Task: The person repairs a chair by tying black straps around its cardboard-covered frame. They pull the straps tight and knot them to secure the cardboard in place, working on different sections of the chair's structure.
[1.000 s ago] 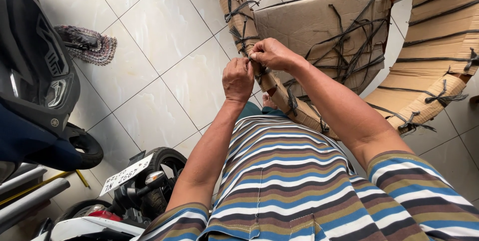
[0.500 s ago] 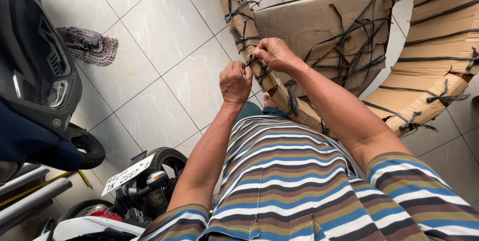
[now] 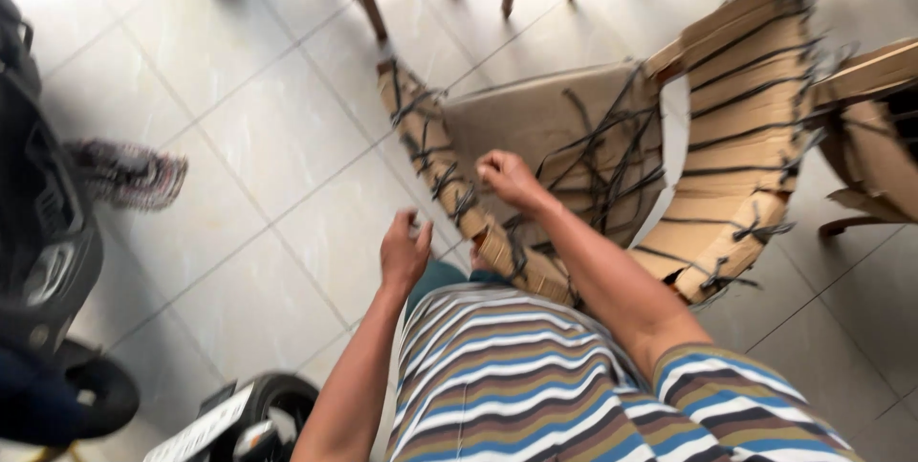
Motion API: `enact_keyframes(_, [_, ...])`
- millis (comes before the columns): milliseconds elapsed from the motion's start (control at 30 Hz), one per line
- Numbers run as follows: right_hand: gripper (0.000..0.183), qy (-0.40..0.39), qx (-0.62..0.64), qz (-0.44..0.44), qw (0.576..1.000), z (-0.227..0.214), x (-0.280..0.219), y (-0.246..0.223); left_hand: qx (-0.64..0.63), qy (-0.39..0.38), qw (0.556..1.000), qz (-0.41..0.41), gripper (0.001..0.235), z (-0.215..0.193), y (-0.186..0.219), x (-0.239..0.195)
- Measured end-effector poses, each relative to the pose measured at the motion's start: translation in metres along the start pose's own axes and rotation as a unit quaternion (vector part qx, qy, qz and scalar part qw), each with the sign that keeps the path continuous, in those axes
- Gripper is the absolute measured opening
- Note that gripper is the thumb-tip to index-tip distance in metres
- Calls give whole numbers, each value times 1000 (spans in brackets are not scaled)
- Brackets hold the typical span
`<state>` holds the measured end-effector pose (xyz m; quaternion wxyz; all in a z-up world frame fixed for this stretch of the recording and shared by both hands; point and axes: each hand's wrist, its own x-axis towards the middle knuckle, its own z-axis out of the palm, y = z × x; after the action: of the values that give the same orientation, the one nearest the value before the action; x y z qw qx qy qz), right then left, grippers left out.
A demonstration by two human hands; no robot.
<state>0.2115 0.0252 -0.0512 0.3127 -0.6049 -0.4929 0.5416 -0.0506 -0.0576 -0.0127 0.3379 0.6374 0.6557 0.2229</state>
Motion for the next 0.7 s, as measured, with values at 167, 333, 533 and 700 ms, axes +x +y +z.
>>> enact_keyframes(167, [31,9,35,88,995,-49,-39,42,21,-189,969,-160,65,-3,-33,-55])
enact_keyframes(333, [21,-29,-1,231,972,-74,-117,10,61,-151,910,-382,46,41,-140,-104])
enact_keyframes(533, [22,-125,-11,264,956,-62,-168,-2,142,-173,878,-423,33,72,-239,-107])
enact_keyframes(700, [26,-112,-149,196,963,-57,-180,-3,102,-150,883,-434,31,79,-229,-99])
